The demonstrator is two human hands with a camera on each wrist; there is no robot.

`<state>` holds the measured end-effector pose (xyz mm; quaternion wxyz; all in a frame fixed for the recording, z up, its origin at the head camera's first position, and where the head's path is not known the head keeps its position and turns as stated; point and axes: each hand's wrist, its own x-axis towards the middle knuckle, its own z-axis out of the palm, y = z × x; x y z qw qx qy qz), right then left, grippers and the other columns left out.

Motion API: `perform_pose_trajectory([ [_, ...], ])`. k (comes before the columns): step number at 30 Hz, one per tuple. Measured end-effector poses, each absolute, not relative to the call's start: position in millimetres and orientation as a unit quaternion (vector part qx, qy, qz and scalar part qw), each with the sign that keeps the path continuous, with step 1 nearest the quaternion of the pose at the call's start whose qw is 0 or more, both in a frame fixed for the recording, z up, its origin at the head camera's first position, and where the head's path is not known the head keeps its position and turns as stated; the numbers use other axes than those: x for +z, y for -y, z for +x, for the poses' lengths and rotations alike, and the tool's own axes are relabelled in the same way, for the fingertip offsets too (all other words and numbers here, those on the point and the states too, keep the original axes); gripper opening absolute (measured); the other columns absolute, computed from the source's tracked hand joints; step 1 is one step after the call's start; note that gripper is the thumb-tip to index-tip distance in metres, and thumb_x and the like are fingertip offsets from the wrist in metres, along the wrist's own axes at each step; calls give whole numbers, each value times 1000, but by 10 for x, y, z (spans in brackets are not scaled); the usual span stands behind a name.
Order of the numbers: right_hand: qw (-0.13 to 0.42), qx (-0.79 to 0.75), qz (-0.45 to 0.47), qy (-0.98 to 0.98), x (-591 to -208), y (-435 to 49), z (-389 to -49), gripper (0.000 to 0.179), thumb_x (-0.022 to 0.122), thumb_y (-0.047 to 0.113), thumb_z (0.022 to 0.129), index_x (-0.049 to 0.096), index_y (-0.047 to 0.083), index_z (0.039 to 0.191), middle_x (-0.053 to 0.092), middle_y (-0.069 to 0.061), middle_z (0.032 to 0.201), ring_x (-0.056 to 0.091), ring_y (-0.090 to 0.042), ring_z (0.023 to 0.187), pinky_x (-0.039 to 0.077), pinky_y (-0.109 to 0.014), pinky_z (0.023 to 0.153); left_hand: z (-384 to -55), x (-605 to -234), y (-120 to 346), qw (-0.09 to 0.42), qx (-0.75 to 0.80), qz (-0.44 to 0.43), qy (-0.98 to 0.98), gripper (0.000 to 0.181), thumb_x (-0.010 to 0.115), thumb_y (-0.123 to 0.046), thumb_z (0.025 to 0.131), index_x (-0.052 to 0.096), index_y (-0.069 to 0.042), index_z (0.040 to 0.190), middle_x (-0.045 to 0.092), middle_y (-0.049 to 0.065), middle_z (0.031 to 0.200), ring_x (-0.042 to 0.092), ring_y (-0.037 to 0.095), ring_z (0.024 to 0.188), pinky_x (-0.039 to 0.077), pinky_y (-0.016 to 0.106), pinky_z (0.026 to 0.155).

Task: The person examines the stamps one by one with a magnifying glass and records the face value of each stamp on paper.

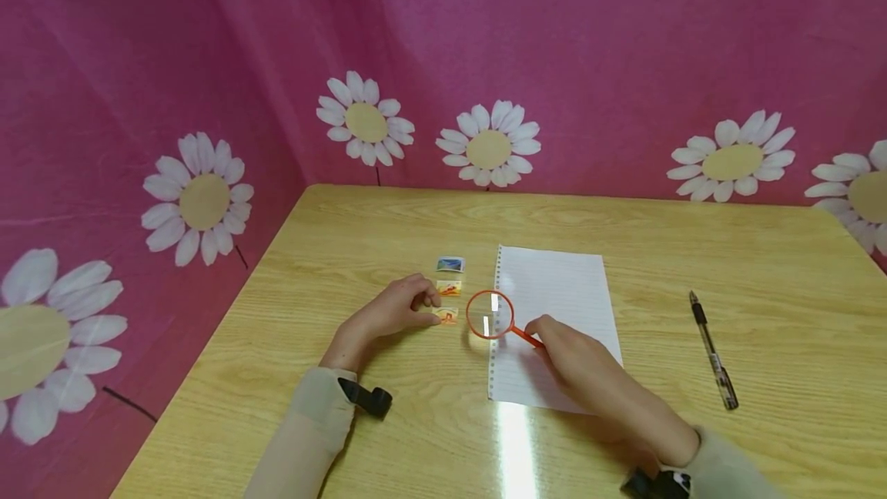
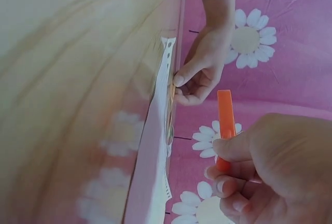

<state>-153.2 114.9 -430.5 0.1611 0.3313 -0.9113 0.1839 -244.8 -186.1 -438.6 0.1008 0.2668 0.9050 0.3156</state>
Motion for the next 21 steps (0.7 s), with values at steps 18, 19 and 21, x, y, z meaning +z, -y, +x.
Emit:
perform_pose_trajectory([
  [18, 154, 179, 340, 910, -4311, -926, -1548, 17, 62, 1, 89, 54, 12, 100, 61, 5, 86, 58, -8, 75, 51, -26, 64, -2454, -4382, 1860, 98, 306, 266, -909, 21, 75, -20, 86, 62, -10, 99, 54, 3, 92, 45, 12, 80, 38, 22, 72],
  [19, 156, 179, 343, 909, -4312, -916, -1549, 17, 62, 1, 89, 53, 11, 99, 61, 5, 86, 58, -8, 75, 51, -26, 64, -2454, -4380, 1859, 98, 306, 265, -909, 21, 75, -20, 86, 62, -10, 99, 54, 3, 92, 46, 12, 80, 38, 22, 72],
  [21, 159, 181, 349, 906, -4314, -897, -1551, 18, 62, 0, 89, 53, 11, 100, 61, 5, 86, 59, -8, 75, 51, -26, 64, -2456, -4382, 1859, 97, 305, 265, -910, 21, 75, -20, 86, 62, -10, 99, 55, 3, 92, 46, 12, 81, 38, 21, 73],
])
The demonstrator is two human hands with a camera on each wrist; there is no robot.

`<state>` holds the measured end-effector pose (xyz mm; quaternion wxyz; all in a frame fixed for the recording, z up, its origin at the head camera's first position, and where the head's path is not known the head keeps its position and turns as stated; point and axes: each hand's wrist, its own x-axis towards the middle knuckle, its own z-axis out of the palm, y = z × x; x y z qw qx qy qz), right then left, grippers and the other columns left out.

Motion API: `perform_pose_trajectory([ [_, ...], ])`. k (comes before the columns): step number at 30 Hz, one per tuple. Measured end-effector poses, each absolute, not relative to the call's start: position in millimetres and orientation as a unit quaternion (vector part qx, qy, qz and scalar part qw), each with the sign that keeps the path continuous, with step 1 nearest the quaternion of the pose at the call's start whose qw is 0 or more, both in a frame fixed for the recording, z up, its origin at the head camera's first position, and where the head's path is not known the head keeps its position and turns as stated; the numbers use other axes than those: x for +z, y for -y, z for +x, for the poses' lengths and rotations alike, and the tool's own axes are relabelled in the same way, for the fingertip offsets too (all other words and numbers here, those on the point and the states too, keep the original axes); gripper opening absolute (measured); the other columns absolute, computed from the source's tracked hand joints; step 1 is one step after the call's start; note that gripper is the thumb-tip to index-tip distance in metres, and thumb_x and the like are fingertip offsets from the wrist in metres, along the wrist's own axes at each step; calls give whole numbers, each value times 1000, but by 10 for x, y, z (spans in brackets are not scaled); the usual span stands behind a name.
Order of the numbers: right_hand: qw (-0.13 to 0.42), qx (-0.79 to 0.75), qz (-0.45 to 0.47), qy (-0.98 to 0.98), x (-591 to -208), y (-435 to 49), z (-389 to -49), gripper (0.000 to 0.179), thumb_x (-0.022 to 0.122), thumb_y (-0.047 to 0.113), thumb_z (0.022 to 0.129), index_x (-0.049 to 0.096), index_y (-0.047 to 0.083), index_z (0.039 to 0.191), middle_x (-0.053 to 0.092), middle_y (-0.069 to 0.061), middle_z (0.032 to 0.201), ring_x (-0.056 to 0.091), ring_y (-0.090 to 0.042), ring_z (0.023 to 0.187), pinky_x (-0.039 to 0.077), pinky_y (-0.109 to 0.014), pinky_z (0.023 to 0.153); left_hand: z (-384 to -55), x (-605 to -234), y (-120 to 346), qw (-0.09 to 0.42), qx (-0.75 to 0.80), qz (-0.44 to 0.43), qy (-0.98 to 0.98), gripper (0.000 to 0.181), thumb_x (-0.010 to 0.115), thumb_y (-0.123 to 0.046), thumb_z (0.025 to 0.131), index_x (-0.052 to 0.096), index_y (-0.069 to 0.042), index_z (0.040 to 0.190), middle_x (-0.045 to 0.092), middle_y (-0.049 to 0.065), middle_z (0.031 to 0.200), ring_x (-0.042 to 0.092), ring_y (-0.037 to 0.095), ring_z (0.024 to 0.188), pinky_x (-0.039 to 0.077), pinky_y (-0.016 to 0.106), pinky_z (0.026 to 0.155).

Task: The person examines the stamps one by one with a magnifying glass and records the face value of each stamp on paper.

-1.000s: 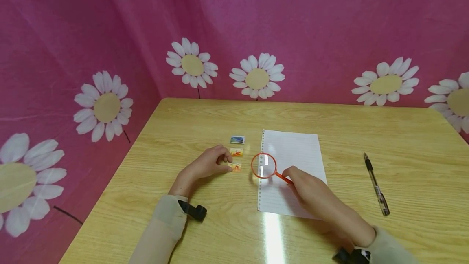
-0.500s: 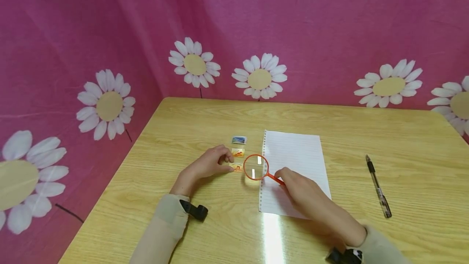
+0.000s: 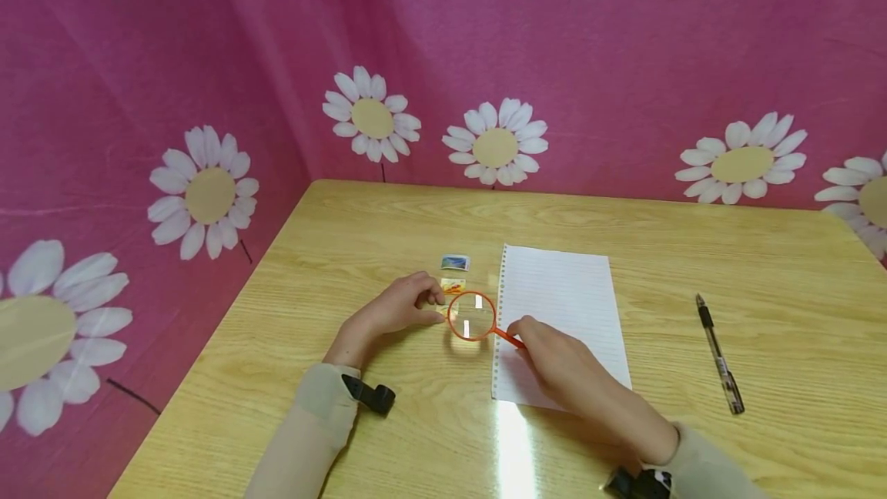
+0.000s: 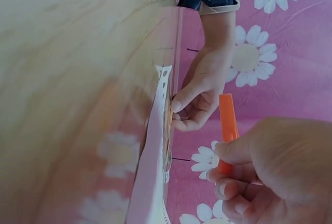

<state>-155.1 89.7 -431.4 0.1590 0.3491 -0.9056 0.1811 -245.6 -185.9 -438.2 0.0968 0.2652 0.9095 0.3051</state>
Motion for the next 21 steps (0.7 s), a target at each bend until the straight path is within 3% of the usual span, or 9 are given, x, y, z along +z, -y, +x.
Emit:
perform_pose_trajectory([
  [21, 208, 180, 376, 885, -4327, -726, -1598, 20, 63, 0, 86, 53, 7, 102, 59, 2, 79, 54, -9, 67, 47, -25, 56, -2485, -4413, 1867, 87, 305, 279, -907, 19, 75, -15, 86, 62, -6, 96, 51, 1, 86, 44, 10, 77, 37, 21, 72],
])
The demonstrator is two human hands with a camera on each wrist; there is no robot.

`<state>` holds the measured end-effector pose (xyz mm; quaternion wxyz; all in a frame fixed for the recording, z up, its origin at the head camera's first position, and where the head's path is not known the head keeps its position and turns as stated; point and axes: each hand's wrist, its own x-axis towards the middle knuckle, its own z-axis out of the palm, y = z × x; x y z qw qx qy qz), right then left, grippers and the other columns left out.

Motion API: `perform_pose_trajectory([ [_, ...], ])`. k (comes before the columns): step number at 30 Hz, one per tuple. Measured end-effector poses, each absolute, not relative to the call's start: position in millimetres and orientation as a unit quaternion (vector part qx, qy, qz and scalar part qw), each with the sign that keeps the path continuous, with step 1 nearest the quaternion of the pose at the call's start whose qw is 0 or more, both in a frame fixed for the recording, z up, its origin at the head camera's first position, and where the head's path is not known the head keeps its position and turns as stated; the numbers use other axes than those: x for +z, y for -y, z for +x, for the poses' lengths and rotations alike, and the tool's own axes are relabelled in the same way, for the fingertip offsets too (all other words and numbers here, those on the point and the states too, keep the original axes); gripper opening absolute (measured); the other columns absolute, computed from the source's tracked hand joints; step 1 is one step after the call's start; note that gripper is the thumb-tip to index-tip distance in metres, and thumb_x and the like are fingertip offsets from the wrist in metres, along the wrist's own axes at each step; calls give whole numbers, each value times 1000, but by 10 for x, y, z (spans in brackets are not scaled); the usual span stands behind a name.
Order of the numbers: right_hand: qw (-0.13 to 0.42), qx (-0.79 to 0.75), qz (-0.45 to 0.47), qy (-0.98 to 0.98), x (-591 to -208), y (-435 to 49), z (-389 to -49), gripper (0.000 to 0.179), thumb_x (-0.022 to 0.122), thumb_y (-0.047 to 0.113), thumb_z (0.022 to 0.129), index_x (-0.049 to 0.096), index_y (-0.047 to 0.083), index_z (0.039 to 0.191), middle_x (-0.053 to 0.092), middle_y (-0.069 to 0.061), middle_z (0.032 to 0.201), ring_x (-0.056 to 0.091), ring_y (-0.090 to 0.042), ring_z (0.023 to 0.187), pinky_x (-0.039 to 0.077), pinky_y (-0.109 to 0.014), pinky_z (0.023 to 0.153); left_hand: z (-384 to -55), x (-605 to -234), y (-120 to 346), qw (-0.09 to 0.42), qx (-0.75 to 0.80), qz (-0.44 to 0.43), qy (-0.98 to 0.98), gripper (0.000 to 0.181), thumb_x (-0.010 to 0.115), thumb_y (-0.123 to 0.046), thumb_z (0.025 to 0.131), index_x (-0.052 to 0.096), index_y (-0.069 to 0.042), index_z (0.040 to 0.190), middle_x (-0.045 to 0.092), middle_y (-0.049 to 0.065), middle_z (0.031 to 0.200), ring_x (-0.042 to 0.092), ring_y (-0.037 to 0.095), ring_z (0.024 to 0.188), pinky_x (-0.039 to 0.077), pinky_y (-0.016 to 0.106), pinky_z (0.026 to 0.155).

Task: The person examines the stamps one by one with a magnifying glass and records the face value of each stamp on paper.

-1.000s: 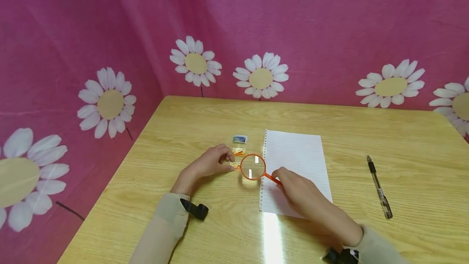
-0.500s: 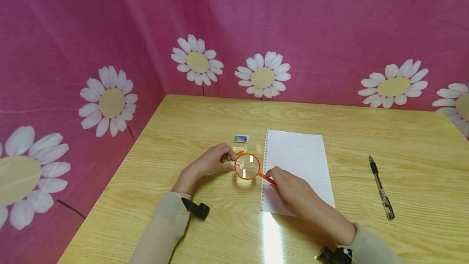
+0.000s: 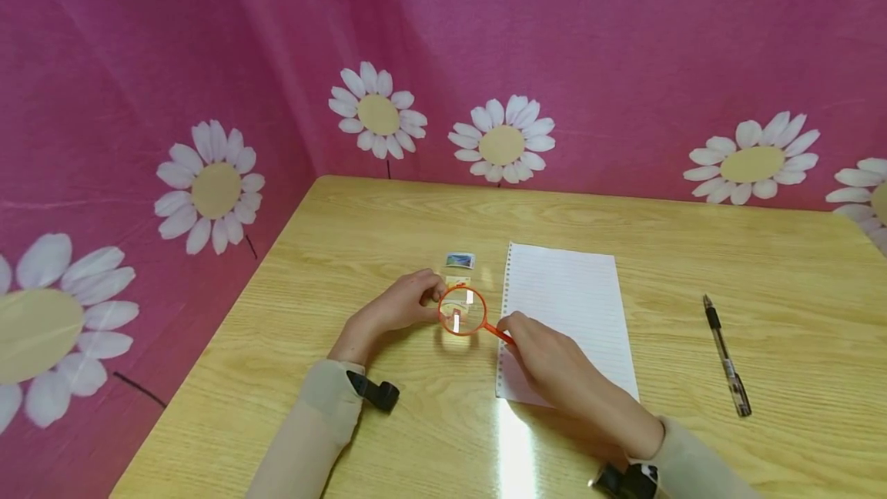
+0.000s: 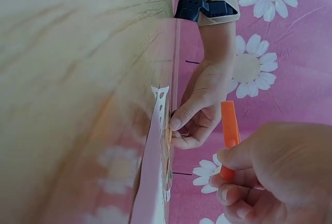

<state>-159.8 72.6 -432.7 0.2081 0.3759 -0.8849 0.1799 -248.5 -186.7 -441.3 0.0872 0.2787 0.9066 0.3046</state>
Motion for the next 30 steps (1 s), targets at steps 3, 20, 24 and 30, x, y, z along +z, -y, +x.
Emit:
perform_pose_trajectory([
  [3, 207, 178, 379, 884, -4328, -724, -1608, 20, 62, -1, 86, 53, 7, 102, 59, 1, 78, 53, -10, 66, 47, -26, 55, -2483, -4405, 1865, 88, 305, 280, -906, 19, 74, -14, 86, 61, -5, 96, 51, 1, 86, 44, 10, 77, 37, 21, 72],
  [20, 191, 181, 368, 892, -4309, -704, -1603, 22, 63, -2, 87, 52, 8, 103, 59, 1, 78, 52, -9, 66, 46, -25, 56, -2473, -4390, 1869, 91, 307, 273, -907, 20, 76, -13, 84, 59, -6, 93, 48, 1, 84, 43, 11, 76, 36, 22, 71],
  [24, 189, 181, 366, 893, -4309, -704, -1601, 22, 62, -2, 87, 53, 8, 103, 59, 2, 78, 52, -9, 66, 46, -25, 56, -2470, -4382, 1870, 90, 305, 276, -907, 21, 77, -14, 84, 60, -6, 94, 48, 1, 84, 43, 11, 76, 36, 22, 71],
  [30, 196, 181, 373, 889, -4313, -707, -1601, 22, 63, -3, 85, 53, 8, 102, 58, 2, 77, 51, -9, 65, 46, -24, 55, -2462, -4369, 1870, 91, 301, 276, -908, 22, 77, -13, 84, 60, -5, 95, 49, 2, 85, 43, 10, 76, 36, 22, 71],
])
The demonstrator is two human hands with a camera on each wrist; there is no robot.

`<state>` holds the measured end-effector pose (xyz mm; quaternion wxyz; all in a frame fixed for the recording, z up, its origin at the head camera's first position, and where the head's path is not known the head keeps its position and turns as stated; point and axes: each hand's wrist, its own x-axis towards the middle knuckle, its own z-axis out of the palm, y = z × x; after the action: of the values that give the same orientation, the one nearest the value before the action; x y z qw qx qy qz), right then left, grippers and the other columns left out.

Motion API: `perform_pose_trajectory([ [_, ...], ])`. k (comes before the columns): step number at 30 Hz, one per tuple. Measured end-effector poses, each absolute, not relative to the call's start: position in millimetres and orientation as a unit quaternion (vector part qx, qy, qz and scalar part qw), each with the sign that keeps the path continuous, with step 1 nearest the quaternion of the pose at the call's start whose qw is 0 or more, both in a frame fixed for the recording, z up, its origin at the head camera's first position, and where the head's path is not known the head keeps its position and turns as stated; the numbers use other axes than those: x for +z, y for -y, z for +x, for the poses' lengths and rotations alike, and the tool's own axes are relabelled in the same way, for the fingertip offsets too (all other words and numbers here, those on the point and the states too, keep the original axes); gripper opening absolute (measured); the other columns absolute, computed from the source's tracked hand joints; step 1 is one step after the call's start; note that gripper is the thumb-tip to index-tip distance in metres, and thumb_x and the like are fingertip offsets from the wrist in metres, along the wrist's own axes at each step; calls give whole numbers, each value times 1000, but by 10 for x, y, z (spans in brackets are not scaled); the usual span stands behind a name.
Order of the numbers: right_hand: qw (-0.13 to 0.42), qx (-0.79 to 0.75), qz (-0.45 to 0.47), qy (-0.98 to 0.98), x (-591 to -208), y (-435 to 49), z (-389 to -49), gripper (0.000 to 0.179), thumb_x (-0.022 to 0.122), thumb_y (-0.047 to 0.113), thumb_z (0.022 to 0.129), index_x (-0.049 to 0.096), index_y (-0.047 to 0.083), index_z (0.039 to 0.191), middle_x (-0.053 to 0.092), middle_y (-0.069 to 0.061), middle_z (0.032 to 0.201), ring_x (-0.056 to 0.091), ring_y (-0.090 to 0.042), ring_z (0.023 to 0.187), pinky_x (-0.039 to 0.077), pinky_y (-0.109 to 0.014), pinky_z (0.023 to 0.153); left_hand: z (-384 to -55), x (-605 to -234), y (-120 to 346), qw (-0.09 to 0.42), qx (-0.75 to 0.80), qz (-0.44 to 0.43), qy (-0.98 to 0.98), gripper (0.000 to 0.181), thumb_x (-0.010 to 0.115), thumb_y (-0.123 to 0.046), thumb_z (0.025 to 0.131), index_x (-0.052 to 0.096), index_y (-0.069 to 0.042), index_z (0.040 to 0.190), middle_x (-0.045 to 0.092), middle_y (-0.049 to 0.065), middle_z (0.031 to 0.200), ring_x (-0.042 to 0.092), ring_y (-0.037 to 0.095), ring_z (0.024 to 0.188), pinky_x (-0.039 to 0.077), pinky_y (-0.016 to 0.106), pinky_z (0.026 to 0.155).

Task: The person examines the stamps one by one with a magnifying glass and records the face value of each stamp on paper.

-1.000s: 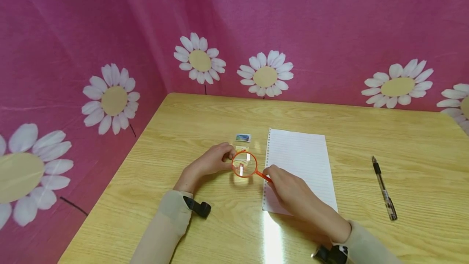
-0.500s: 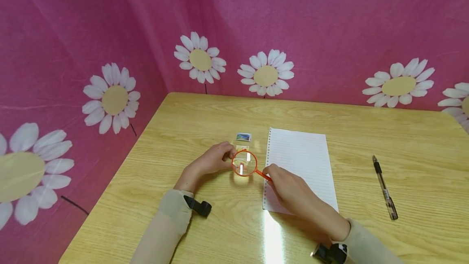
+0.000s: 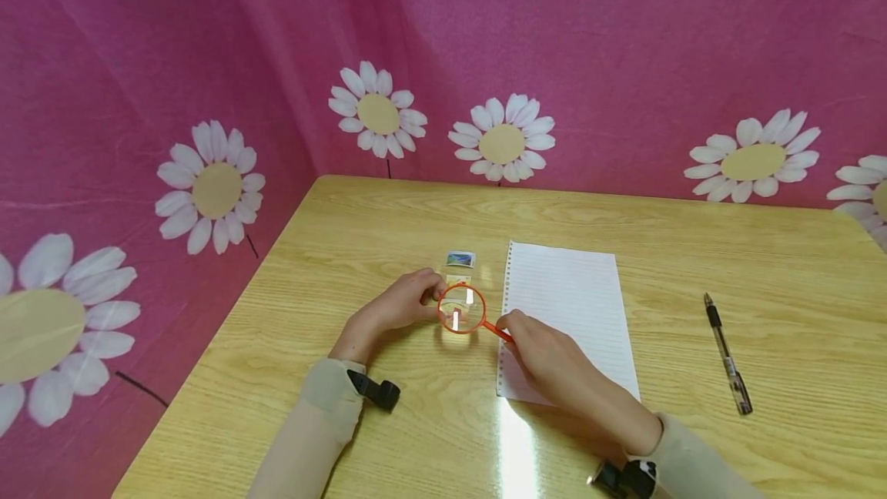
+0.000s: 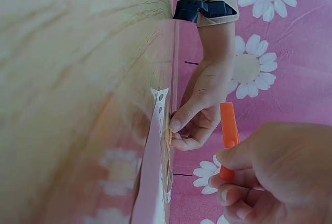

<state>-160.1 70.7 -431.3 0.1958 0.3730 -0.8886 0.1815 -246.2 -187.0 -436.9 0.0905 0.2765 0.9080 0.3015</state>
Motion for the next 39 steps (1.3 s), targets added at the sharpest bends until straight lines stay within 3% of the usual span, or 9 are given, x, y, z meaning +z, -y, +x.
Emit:
perform_pose_trajectory([
  [15, 189, 178, 367, 893, -4305, -707, -1600, 21, 63, -1, 87, 53, 7, 102, 57, 2, 76, 51, -9, 65, 46, -25, 54, -2475, -4392, 1858, 96, 304, 265, -910, 21, 76, -12, 85, 61, -3, 97, 50, 2, 87, 44, 11, 78, 37, 22, 72],
  [39, 185, 182, 345, 902, -4270, -805, -1536, 20, 64, 1, 89, 52, 10, 102, 62, 3, 83, 58, -9, 70, 49, -25, 57, -2462, -4397, 1862, 92, 301, 279, -907, 20, 74, -18, 87, 62, -9, 99, 55, 4, 91, 46, 11, 80, 39, 21, 72],
])
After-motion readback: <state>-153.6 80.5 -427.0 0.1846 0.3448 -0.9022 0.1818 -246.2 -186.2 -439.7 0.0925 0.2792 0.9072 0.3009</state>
